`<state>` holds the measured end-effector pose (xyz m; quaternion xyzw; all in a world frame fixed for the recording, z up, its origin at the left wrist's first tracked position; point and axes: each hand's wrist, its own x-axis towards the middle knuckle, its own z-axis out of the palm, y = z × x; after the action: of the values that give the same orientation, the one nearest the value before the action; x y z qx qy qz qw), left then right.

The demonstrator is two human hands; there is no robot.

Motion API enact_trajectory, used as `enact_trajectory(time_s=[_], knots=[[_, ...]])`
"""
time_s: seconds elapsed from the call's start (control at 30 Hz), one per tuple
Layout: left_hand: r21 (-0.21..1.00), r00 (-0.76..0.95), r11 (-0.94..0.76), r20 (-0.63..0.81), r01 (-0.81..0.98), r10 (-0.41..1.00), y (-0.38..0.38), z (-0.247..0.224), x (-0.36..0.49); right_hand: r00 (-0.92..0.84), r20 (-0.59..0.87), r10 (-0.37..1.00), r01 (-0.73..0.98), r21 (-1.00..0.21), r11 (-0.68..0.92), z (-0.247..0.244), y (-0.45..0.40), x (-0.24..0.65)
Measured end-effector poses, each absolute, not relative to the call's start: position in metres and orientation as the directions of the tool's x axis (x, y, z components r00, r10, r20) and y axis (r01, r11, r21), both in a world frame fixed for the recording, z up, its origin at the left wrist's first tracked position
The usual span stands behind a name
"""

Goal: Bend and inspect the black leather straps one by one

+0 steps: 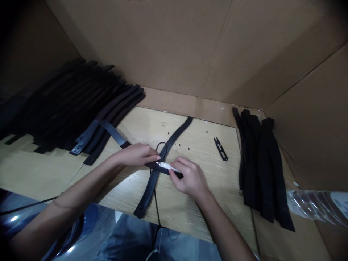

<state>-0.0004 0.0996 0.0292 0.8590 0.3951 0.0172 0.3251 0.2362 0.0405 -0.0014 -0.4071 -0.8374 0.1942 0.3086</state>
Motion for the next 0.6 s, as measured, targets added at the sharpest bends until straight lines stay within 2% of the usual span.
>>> enact_trajectory(time_s=[0.4, 0.6], knots=[[0.583, 0.681, -0.446, -0.274, 0.679, 0.679, 0.1018, 0.0287, -0.0011, -0.481, 0.356, 0.801, 0.57, -0.567, 0.594, -0.0011, 0.0395, 0.2358], [0.634, 0.714, -0.431, -0.29, 0.642, 0.638, 0.1042, 0.0263, -0.0044, -0.488, 0.358, 0.796, 0.557, -0.575, 0.6, -0.0015, 0.0388, 0.2356]])
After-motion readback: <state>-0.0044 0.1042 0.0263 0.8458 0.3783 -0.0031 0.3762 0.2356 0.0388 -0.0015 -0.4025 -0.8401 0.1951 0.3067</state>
